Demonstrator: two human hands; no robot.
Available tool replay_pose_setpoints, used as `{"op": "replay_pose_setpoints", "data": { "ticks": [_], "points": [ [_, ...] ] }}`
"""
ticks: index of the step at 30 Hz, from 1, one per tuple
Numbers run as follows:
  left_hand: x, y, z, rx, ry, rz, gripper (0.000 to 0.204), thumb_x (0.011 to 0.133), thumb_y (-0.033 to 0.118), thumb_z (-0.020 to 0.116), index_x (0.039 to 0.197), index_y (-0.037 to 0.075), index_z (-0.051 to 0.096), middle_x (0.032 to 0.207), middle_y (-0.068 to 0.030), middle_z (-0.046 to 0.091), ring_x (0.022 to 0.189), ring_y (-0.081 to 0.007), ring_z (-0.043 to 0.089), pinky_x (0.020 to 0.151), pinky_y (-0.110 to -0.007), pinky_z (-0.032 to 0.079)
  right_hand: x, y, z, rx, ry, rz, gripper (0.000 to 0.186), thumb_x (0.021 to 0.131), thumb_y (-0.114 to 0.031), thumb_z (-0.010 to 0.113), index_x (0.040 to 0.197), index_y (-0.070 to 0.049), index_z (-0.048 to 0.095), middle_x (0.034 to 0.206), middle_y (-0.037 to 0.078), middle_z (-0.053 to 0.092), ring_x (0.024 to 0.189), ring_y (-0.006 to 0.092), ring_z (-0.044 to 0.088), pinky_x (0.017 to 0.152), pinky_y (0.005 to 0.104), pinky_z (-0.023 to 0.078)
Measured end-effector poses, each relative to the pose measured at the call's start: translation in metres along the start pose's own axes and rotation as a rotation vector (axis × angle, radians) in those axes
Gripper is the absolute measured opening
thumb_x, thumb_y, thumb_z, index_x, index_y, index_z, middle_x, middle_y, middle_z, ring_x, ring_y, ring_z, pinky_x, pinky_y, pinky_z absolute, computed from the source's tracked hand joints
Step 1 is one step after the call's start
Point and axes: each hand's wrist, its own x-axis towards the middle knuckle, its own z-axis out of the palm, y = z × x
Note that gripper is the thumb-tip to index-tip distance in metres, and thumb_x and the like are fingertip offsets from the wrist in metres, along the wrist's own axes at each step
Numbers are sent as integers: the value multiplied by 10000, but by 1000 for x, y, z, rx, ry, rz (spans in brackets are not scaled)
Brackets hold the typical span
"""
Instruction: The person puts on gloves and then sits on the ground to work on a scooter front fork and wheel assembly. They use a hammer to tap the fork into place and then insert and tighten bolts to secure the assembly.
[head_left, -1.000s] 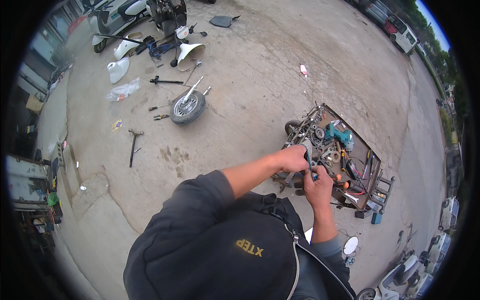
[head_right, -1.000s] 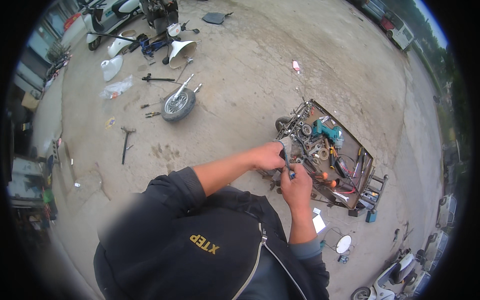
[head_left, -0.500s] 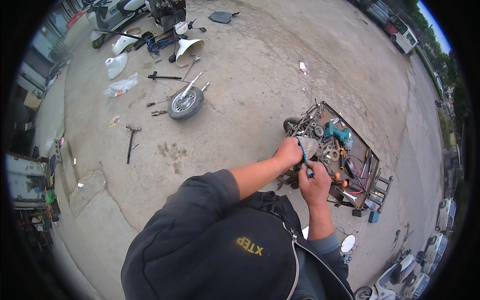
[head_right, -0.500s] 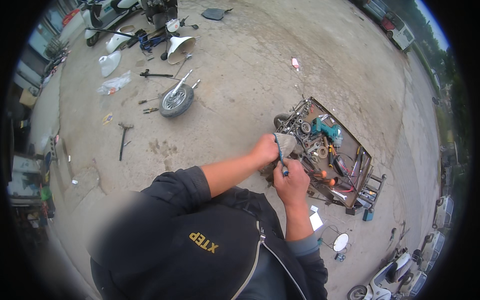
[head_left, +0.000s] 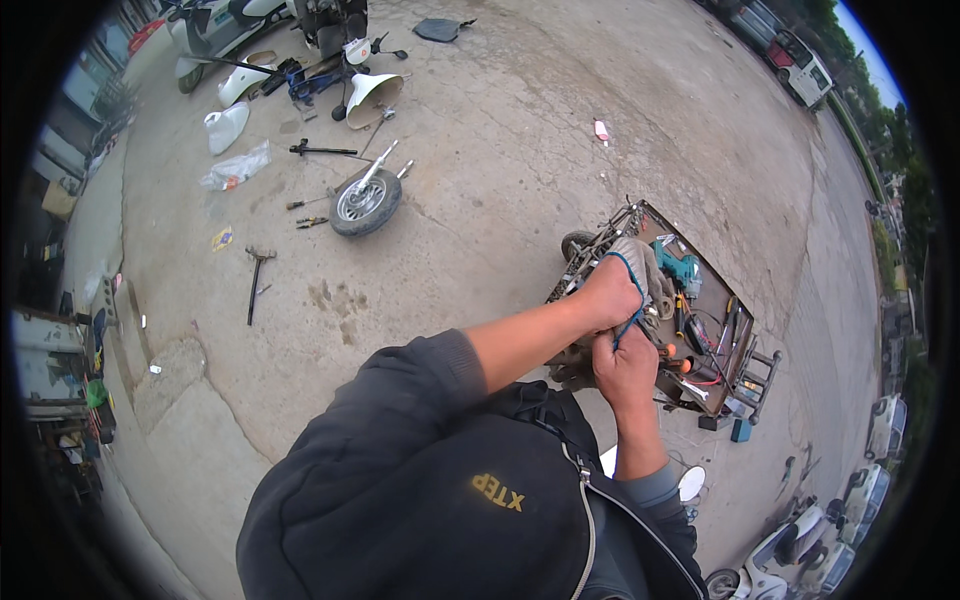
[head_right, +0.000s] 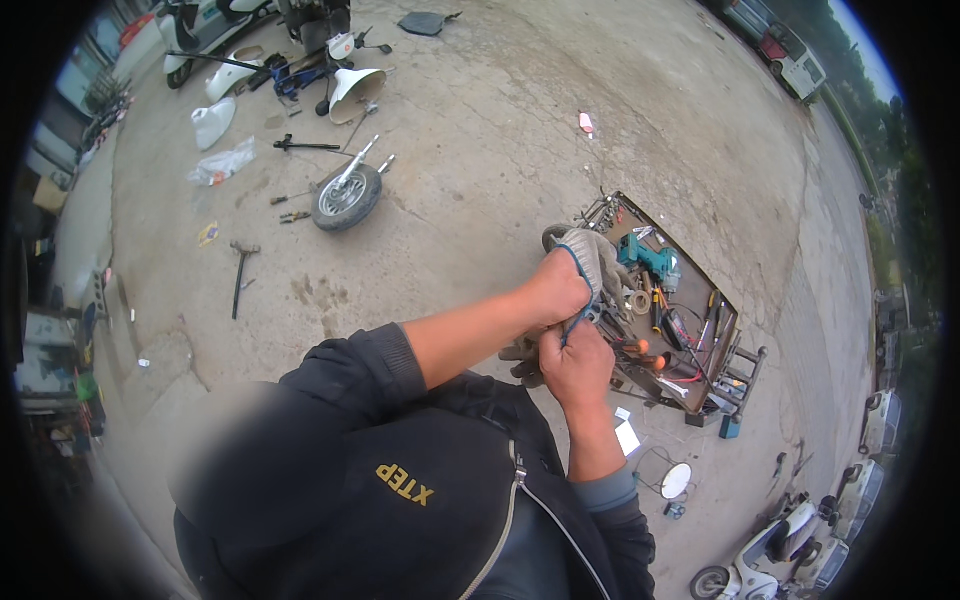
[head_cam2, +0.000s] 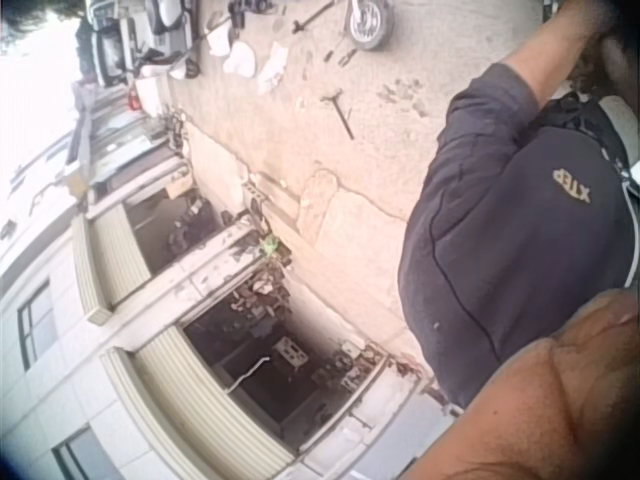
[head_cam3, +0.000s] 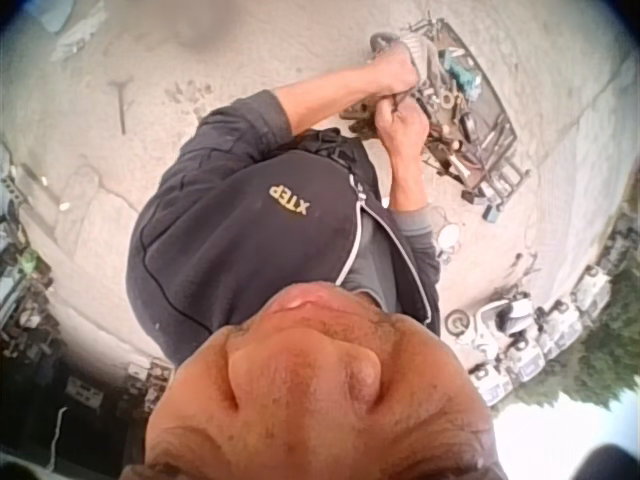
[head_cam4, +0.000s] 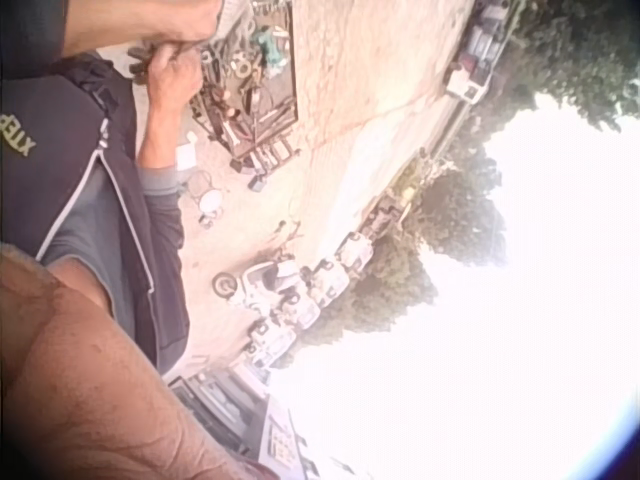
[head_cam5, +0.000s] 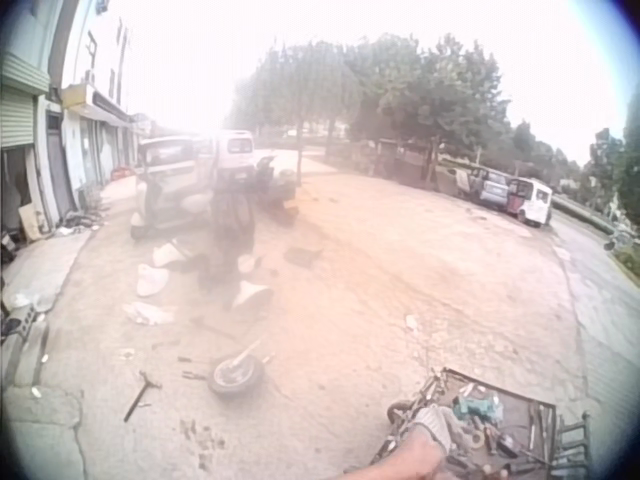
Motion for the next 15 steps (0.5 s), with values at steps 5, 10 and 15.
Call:
{"op": "replay_pose_setpoints", "data": {
  "ticks": [5, 10, 15],
  "points": [
    [-18, -1, -8, 414, 147, 198, 100, 859, 151, 644, 844, 90, 722, 871, -120, 708, 828, -365, 674, 695, -461, 522, 1, 1, 0, -132, 13, -87, 246, 912, -236, 670, 794, -25, 629, 752, 193, 632, 709, 430, 643, 642, 521, 497],
    [-22, -7, -22, 819, -206, 228, 193, 846, 190, 706, 1004, 109, 782, 999, -125, 760, 885, -350, 711, 777, -420, 564, -2, 5, 6, -256, -3, -54, 289, 895, -261, 683, 748, -34, 580, 752, 182, 623, 707, 428, 645, 632, 532, 501],
    [-11, -18, -21, 798, -317, -58, 323, 855, 165, 653, 1156, 108, 756, 1067, -180, 760, 990, -375, 721, 849, -458, 569, -2, 6, 6, -212, 4, -65, 279, 890, -257, 683, 754, -34, 585, 763, 180, 628, 709, 432, 645, 630, 538, 499]
  ]
}}
